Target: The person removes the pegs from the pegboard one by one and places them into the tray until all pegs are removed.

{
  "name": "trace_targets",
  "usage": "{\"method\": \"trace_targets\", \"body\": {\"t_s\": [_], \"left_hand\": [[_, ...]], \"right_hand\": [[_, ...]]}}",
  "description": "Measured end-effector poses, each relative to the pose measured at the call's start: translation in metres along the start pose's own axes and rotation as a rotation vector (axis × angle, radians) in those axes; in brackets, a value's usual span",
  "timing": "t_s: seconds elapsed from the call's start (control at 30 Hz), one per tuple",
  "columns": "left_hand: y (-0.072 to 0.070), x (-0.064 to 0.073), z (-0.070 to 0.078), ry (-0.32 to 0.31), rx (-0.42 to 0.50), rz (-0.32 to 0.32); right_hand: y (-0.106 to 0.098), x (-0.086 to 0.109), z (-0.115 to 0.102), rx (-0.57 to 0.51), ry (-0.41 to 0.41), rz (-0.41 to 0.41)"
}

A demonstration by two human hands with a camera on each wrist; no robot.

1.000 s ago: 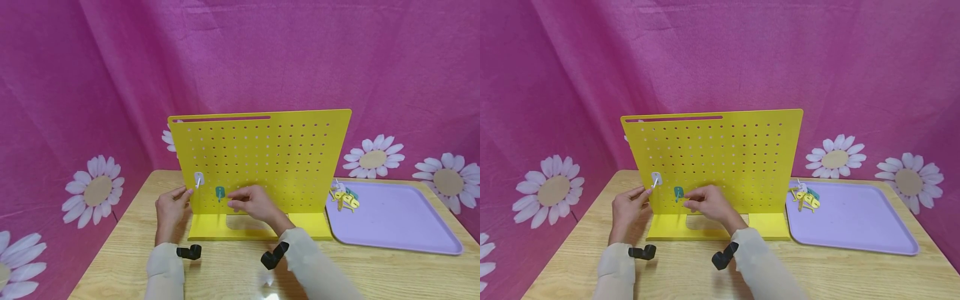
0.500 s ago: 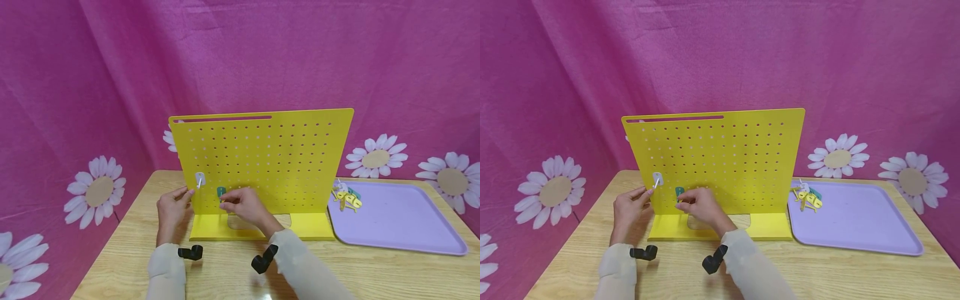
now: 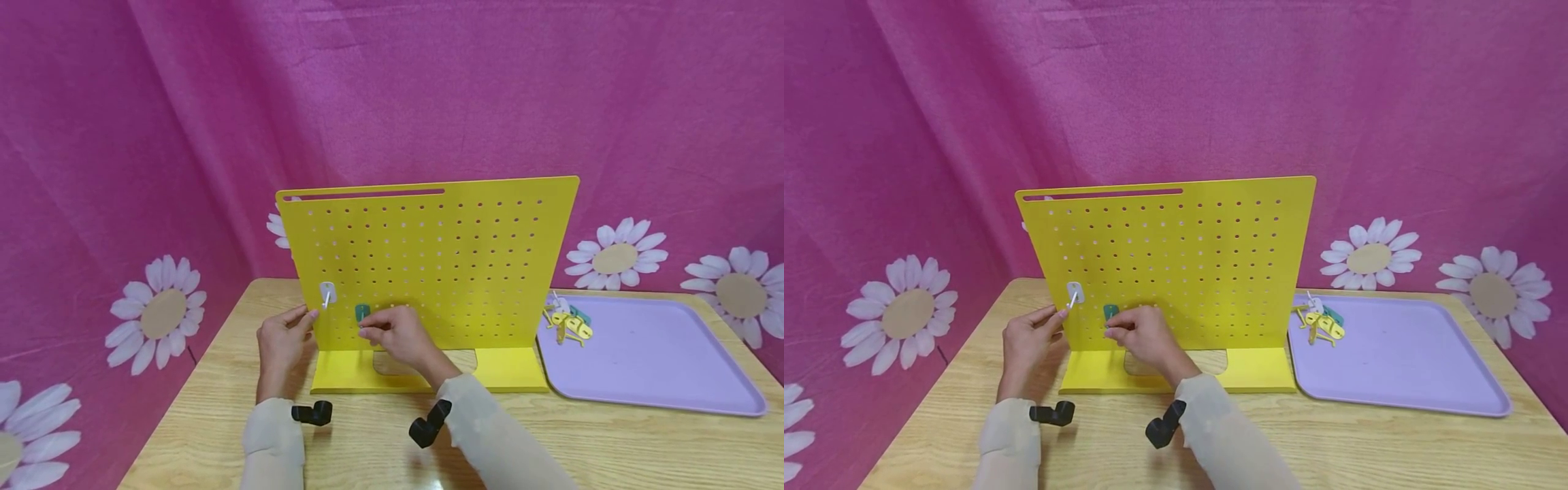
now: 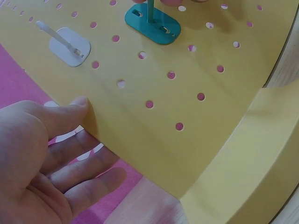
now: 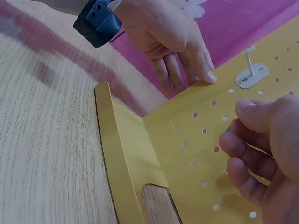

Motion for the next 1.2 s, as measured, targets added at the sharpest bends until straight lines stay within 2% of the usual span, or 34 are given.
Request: {"method": "trace_targets", "body": {"t_s": [0.33, 0.57, 0.93, 1.2], "left_hand": [[0.002, -0.001, 0.001, 0.024, 0.008, 0.017], [0.000, 0.000, 0.001, 0.011, 0.009, 0.018], [-0.001, 0.002, 0.001, 0.007, -0.008, 0.006], [-0.001, 0.001, 0.003, 0.016, -0.007, 0.016]], "right_hand": [[-0.009, 0.005, -0.007, -0.012, -0.020, 0.002], [-0.023, 0.010, -0.014, -0.038, -0.053, -0.034], [-0.058, 0.031, -0.018, 0.033, -0.087, -0.097], [-0.094, 0.048, -0.017, 0.071, -0.140, -0.052]]}}
Point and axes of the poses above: each hand's wrist, its own x-axis away from the middle knuckle, its own y-axis out of the palm, z = x × y, the point moved 6 cm from there along -x, towards the middle knuckle, and after that the axes turned 3 degrees about z, right-handed, at the moved point
